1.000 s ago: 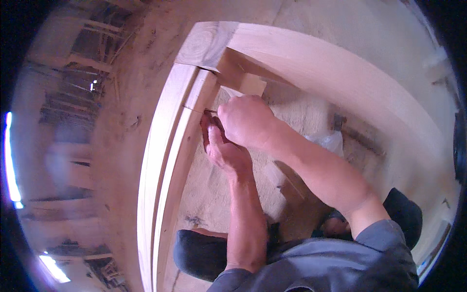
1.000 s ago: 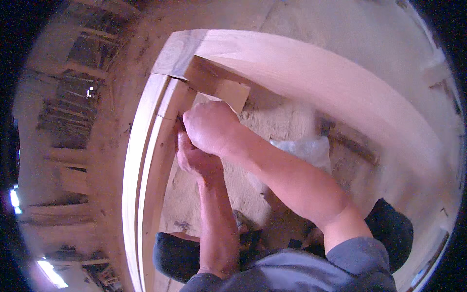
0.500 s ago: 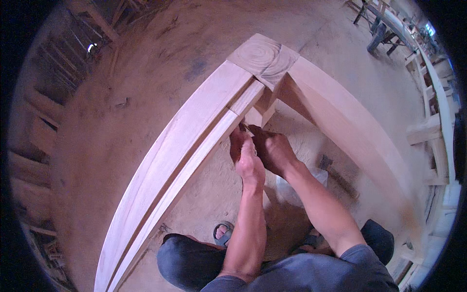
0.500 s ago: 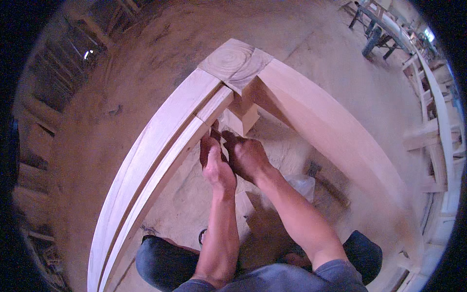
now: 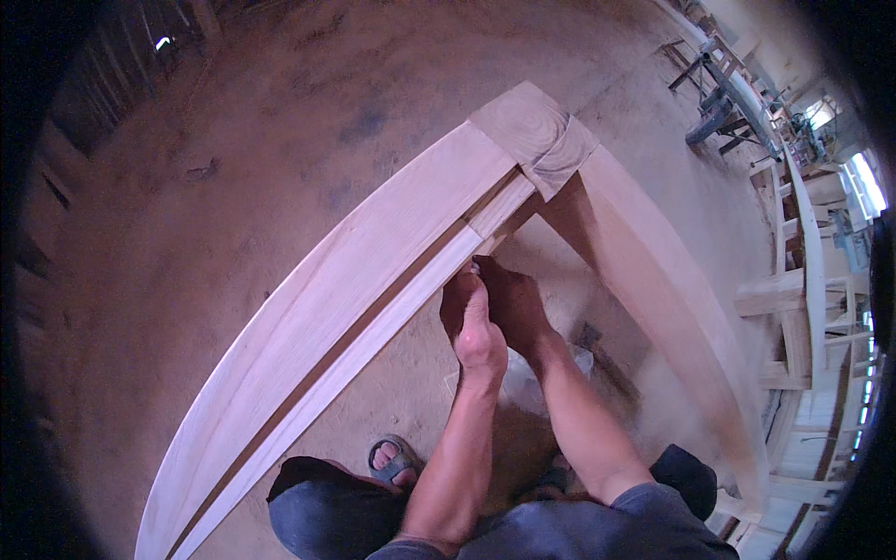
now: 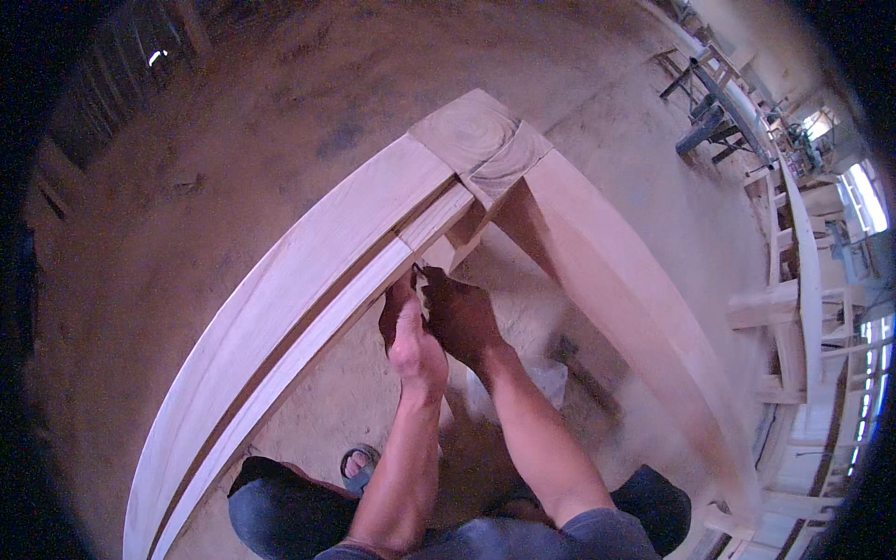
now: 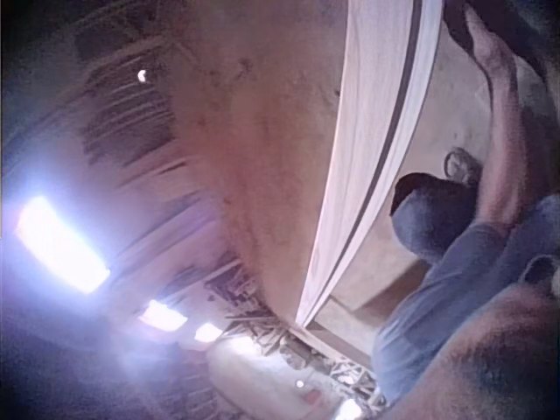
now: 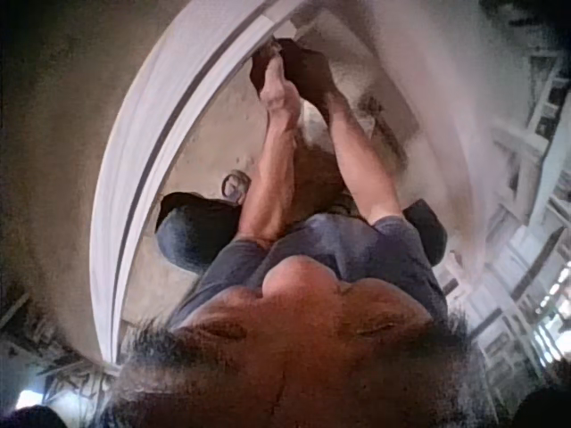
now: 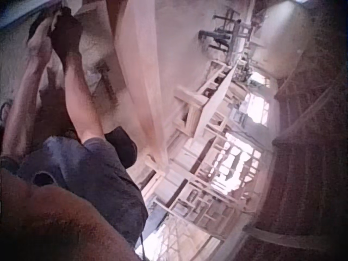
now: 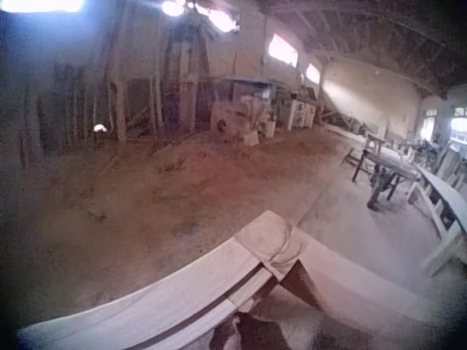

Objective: The person inserts a metal component into a pre-drilled hole in a large wooden furniture assembly, tightens it with a wrench, and secures the joint using an axe as a hammer.

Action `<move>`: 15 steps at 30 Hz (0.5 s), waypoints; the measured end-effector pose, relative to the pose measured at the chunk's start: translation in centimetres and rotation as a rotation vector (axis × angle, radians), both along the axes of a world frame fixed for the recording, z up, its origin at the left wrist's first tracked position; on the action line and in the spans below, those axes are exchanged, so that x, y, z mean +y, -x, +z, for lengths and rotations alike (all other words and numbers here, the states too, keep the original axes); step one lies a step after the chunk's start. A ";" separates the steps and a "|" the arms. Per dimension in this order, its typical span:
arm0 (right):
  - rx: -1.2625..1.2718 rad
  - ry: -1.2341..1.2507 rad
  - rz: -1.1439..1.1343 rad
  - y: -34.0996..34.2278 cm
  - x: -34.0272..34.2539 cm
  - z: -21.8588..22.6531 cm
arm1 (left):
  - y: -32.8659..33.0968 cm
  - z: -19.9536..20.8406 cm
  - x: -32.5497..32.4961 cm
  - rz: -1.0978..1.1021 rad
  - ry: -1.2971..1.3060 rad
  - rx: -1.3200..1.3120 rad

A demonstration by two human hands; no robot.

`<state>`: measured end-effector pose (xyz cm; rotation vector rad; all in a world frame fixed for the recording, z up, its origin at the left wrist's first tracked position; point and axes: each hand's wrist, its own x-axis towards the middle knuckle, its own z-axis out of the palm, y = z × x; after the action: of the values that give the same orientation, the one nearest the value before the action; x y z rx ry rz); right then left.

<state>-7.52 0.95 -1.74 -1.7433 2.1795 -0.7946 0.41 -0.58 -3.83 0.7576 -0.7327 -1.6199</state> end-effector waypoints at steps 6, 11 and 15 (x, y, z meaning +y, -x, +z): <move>0.214 -0.227 -0.087 -2.6 0.1 9.8 | -0.4 -0.8 0.1 0.044 -0.030 0.084; 0.088 0.115 0.025 1.1 -0.4 -1.4 | -0.2 0.4 -0.3 -0.007 -0.035 0.242; -0.012 0.001 -0.069 -0.4 -0.2 -0.6 | -1.4 1.8 -0.8 -0.109 0.018 0.058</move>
<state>-7.09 0.73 -2.32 -1.6675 2.2420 -0.8197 1.79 -1.34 -2.05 0.6645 -0.7568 -1.7241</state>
